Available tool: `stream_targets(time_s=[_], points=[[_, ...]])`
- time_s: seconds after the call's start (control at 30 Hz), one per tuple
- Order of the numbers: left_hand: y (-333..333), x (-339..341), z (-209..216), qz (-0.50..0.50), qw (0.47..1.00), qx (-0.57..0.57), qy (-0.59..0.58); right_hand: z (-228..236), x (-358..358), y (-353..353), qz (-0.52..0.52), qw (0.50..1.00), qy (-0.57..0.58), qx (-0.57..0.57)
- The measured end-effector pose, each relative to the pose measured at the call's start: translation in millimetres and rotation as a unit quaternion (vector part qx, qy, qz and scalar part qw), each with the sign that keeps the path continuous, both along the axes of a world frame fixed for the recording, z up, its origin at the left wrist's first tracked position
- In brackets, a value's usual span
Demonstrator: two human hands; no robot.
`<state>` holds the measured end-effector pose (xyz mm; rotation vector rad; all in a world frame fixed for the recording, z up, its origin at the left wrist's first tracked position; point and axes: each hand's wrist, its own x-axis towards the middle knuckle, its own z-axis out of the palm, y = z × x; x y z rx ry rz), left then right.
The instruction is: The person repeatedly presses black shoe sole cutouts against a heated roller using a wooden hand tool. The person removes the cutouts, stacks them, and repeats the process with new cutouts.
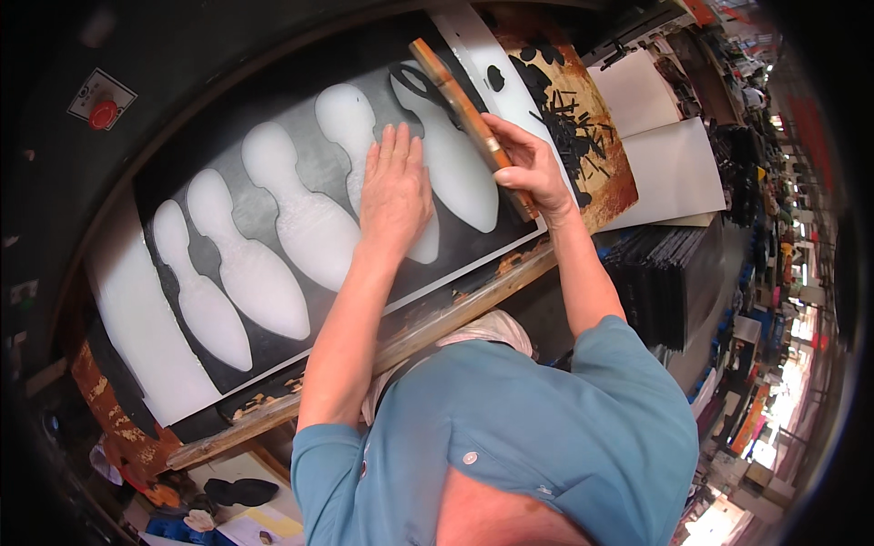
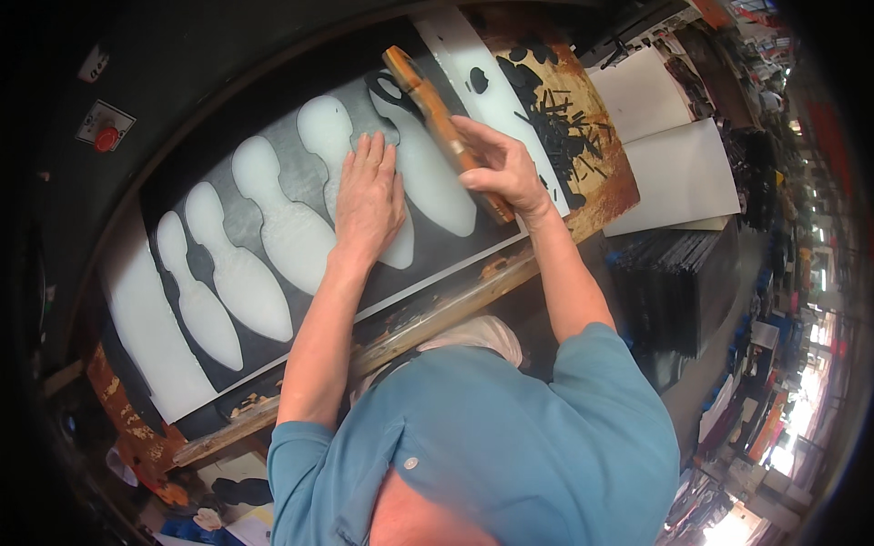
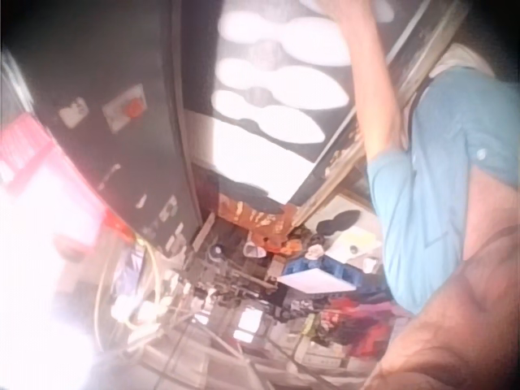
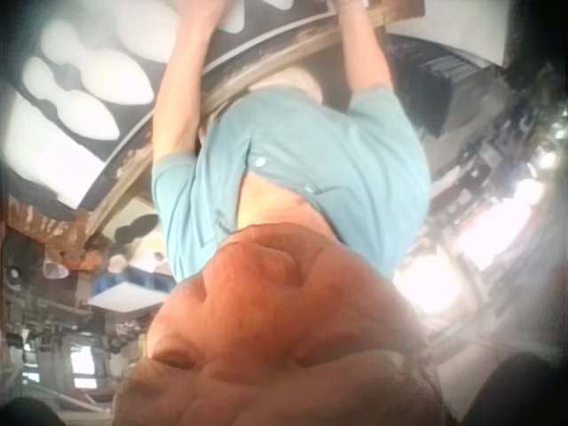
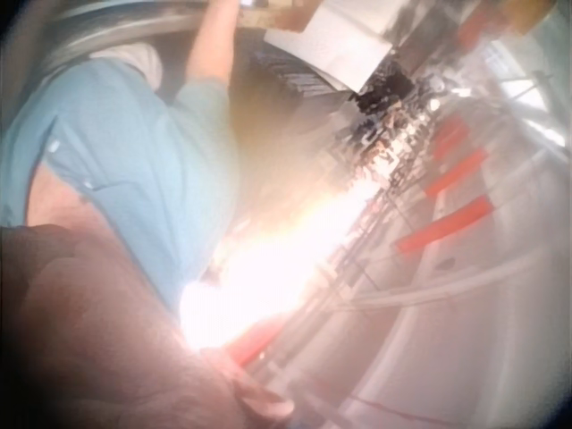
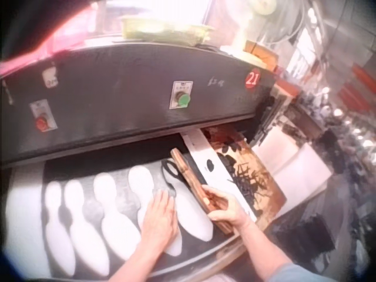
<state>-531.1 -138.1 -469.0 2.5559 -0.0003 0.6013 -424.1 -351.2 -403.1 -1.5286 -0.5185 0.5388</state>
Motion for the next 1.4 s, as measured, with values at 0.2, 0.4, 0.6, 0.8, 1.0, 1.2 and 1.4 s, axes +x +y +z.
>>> stream_targets(time_s=[0.2, 0.4, 0.6, 0.8, 1.0, 1.2, 1.4], points=[[0.6, -0.3, 7.4, 0.007, 1.000, 0.002, 0.021, -0.1, 6.1, -27.8, -0.073, 0.957, 0.177, 0.217], [-0.8, -1.4, 11.3, 0.017, 1.000, 0.000, 0.019, 56.2, 20.2, -79.0, -0.059, 0.913, 0.177, 0.364], [-6.3, 0.6, 19.8, 0.027, 1.000, 0.007, 0.014, 87.5, 45.0, -92.3, 0.065, 0.763, 0.280, 0.579], [-2.3, -1.0, 16.3, 0.026, 1.000, -0.001, -0.001, -9.0, 31.3, -46.1, -0.026, 0.638, 0.508, 0.578], [2.0, -1.8, 11.8, 0.014, 0.999, -0.017, -0.029, 1.9, 50.4, -59.3, -0.023, 0.826, 0.367, 0.427], [1.4, -1.3, 14.4, 0.019, 0.999, -0.032, -0.012, 82.3, 53.7, -76.9, 0.063, 0.861, 0.227, 0.450], [0.4, 0.3, 14.1, 0.021, 0.999, -0.039, 0.000, 56.9, 48.6, -57.7, 0.078, 0.737, 0.326, 0.587]])
